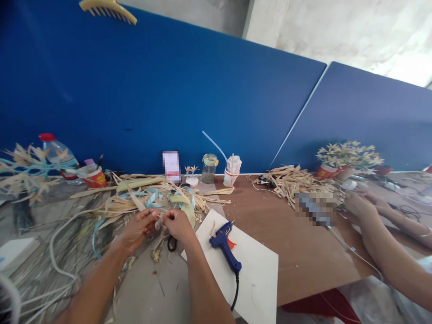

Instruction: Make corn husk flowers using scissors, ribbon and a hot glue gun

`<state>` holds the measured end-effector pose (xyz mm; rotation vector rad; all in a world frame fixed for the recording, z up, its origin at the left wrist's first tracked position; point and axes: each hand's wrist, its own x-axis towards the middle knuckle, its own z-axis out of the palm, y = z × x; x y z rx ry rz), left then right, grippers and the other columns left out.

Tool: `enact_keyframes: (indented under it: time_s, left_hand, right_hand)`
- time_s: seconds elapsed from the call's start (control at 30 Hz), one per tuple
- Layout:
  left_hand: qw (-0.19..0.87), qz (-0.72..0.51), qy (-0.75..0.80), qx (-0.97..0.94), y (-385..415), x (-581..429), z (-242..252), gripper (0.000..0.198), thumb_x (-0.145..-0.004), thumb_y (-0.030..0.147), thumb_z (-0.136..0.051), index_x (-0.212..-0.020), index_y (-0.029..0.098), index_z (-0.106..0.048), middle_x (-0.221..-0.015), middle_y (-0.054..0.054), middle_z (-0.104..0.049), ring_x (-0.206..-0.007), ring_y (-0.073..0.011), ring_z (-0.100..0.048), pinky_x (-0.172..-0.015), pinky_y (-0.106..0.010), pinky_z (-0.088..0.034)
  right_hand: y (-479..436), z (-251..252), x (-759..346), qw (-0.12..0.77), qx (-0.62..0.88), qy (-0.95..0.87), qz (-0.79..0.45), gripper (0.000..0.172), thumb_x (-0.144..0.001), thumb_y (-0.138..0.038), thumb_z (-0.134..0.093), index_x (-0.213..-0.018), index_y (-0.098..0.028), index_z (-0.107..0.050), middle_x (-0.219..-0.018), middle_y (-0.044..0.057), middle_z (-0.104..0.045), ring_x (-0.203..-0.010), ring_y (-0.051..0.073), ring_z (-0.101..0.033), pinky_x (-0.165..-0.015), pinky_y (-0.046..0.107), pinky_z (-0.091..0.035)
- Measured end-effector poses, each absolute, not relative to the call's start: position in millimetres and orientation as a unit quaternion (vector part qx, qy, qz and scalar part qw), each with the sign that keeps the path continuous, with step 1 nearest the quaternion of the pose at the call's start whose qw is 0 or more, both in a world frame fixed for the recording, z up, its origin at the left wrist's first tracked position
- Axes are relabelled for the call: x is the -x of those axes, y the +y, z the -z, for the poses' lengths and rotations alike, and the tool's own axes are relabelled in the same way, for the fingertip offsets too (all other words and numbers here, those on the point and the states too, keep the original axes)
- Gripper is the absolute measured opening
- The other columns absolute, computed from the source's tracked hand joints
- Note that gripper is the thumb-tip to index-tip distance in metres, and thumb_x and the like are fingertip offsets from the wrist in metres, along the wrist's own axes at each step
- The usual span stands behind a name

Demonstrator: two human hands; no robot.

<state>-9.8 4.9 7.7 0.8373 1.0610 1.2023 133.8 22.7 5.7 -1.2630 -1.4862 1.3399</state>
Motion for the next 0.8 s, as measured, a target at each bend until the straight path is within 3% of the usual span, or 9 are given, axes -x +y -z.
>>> enact_keyframes:
  time_s: [0.17,0.57,0.8]
  left_hand:
    - [0.615,-0.505,0.468,-0.384,6.5,11.0,-4.4,0.040,-0.054,0.045,-0.083,-0.065,0.014,-0.059,-0.047,0.009,-0.042,-0.039,-0.0018,-0.027,-0.039,-0.018,-0.020]
    - [0.613,-0.493,0.474,-0.396,8.1,10.6,-3.2,0.039,-0.050,0.039,-0.083,-0.075,0.014,-0.065,-0.054,0.006,-0.052,-0.038,-0.0030,-0.031,-0.041,-0.021,-0.021]
    - [0.576,-0.465,0.513,-0.435,9.4,9.8,-2.5,0.030,-0.053,0.036,-0.078,-0.070,0.015,-0.066,-0.055,0.004,-0.056,-0.040,-0.0055,-0.037,-0.042,-0.022,-0.022]
  right_hand:
    - [22.4,-7.3,-134.2,0.363,0.510,-0.608,-0.488,0.009,-0.068,-0.019,-0.059,-0.060,-0.017,-0.058,-0.055,-0.006,-0.050,-0.055,0.010,-0.043,-0.056,0.022,-0.033]
    - [22.2,-6.3,-138.0,0.383,0.497,-0.612,-0.480,0.010,-0.071,-0.022,-0.060,-0.063,-0.017,-0.059,-0.057,-0.005,-0.050,-0.056,0.010,-0.043,-0.056,0.022,-0.032]
    - [21.9,-3.3,-137.3,0.403,0.480,-0.608,-0.488,0.012,-0.069,-0.028,-0.060,-0.063,-0.018,-0.058,-0.058,-0.005,-0.051,-0.057,0.011,-0.044,-0.058,0.023,-0.034]
